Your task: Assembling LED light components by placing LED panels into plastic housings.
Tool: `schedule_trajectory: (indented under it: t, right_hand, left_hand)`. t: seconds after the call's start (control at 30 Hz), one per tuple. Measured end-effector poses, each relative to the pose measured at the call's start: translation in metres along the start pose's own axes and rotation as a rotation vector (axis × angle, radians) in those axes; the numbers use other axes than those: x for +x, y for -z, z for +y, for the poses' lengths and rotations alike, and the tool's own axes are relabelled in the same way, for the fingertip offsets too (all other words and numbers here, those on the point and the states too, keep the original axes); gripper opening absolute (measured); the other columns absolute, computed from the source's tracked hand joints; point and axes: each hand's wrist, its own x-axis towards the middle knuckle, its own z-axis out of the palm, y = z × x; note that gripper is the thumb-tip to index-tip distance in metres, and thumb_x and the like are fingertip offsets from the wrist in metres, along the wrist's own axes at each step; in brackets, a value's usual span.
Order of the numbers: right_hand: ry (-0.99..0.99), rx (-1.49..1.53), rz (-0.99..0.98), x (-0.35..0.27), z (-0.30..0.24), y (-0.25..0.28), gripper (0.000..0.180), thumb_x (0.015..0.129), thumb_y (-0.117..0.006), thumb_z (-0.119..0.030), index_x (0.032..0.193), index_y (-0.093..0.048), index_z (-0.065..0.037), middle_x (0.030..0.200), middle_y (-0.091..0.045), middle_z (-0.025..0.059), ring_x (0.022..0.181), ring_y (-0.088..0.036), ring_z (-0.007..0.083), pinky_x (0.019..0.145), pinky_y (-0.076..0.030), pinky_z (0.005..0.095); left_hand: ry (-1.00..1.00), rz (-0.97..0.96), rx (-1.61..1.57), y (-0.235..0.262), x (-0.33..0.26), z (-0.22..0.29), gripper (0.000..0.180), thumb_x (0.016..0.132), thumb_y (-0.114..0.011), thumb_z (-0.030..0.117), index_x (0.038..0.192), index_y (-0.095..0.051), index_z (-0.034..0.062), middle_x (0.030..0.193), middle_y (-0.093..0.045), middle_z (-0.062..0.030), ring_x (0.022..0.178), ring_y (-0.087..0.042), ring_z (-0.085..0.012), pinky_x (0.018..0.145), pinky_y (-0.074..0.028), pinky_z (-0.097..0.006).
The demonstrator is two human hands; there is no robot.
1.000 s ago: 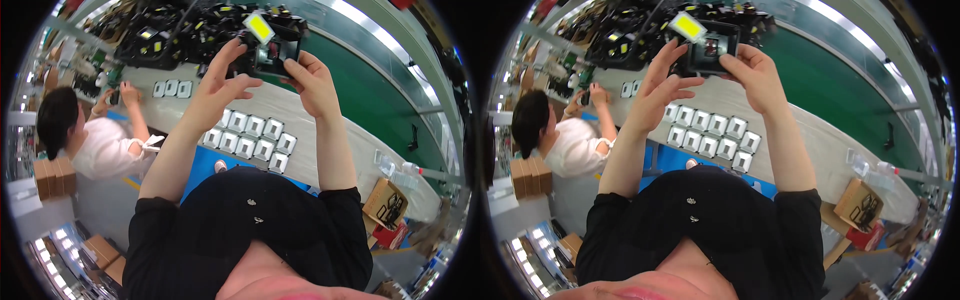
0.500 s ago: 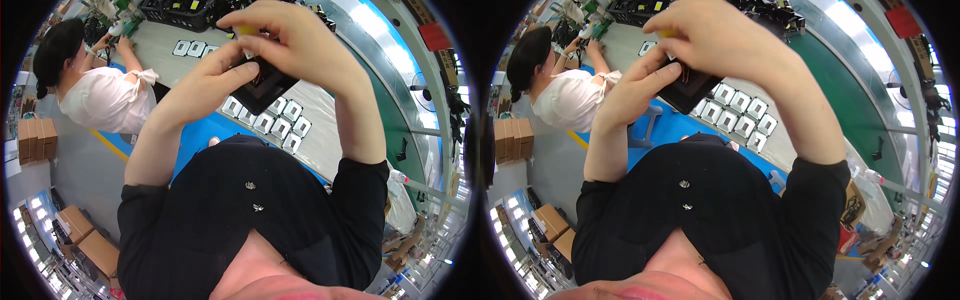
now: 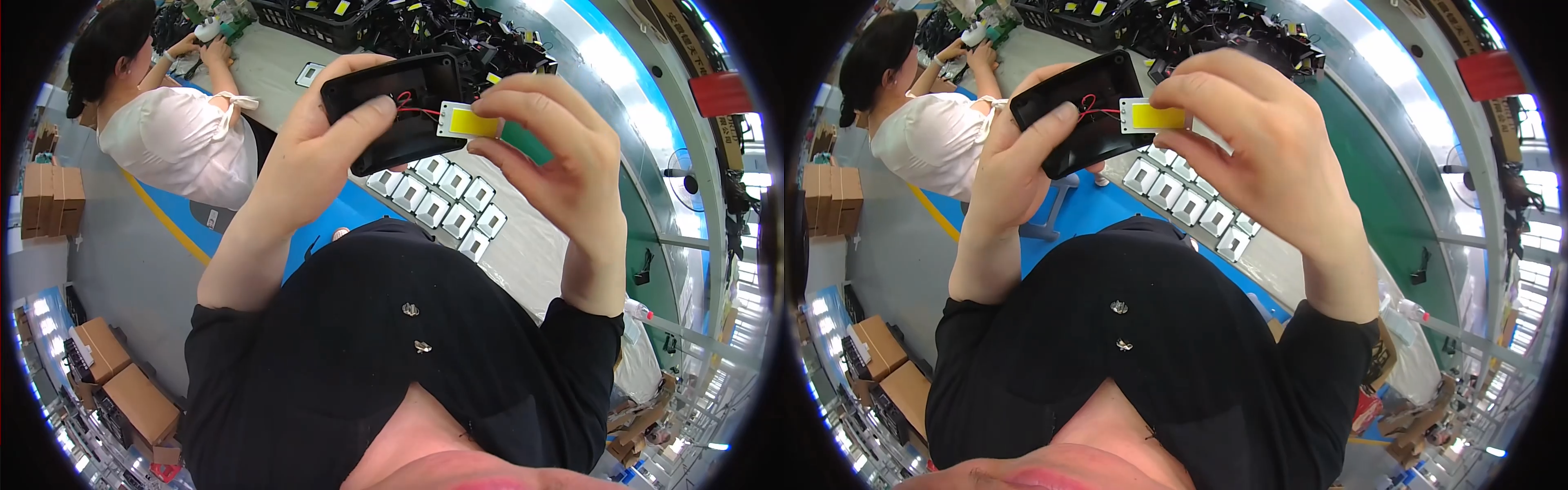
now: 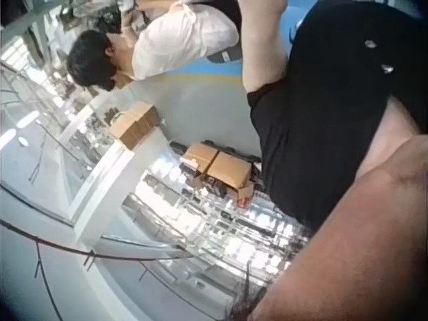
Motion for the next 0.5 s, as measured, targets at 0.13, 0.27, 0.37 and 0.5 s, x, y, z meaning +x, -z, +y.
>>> schedule_trajectory:
  t: [0.13, 0.27, 0.37, 0.5]
  right_hand:
    - [0.219, -0.281, 0.04, -0.001, -0.004, 0.0, 0.03, 0.059, -0.073, -0.003, 0.088, -0.065, -0.004, 0.085, -0.062, 0.0063, 0.075, -0.061, 0.0218, 0.063, -0.049, 0.03]
    - [0.32, -0.368, 0.062, -0.004, -0.011, 0.002, 0.03, 0.059, -0.072, -0.004, 0.088, -0.066, -0.004, 0.088, -0.063, 0.0065, 0.076, -0.061, 0.0219, 0.064, -0.049, 0.0312]
    - [0.319, -0.405, 0.033, -0.001, -0.025, 0.001, 0.031, 0.058, -0.07, -0.006, 0.088, -0.067, -0.005, 0.09, -0.063, 0.0068, 0.081, -0.061, 0.0219, 0.065, -0.048, 0.0311]
    - [0.322, -0.412, 0.021, -0.003, -0.026, 0.003, 0.031, 0.058, -0.071, -0.006, 0.089, -0.067, -0.005, 0.09, -0.063, 0.0069, 0.081, -0.061, 0.0222, 0.065, -0.048, 0.031]
  left_hand:
    - [-0.105, 0.006, 0.165, -0.002, 0.001, -0.004, 0.031, 0.085, -0.054, 0.005, 0.115, -0.046, 0.0007, 0.097, -0.058, -0.0071, 0.084, -0.056, -0.0097, 0.074, -0.048, -0.023]
    - [-0.179, 0.017, 0.404, -0.008, -0.001, -0.002, 0.03, 0.082, -0.056, 0.002, 0.111, -0.05, 0.0009, 0.094, -0.059, -0.0059, 0.082, -0.055, -0.0091, 0.073, -0.047, -0.023]
    - [-0.242, 0.032, 0.485, -0.014, -0.001, -0.001, 0.035, 0.079, -0.056, 0.0, 0.113, -0.047, 0.0008, 0.094, -0.058, -0.0061, 0.08, -0.056, -0.009, 0.072, -0.047, -0.022]
    - [-0.094, -0.057, 0.305, -0.011, -0.012, 0.005, 0.04, 0.077, -0.053, -0.002, 0.117, -0.043, -0.0002, 0.097, -0.056, -0.0068, 0.082, -0.055, -0.009, 0.072, -0.047, -0.023]
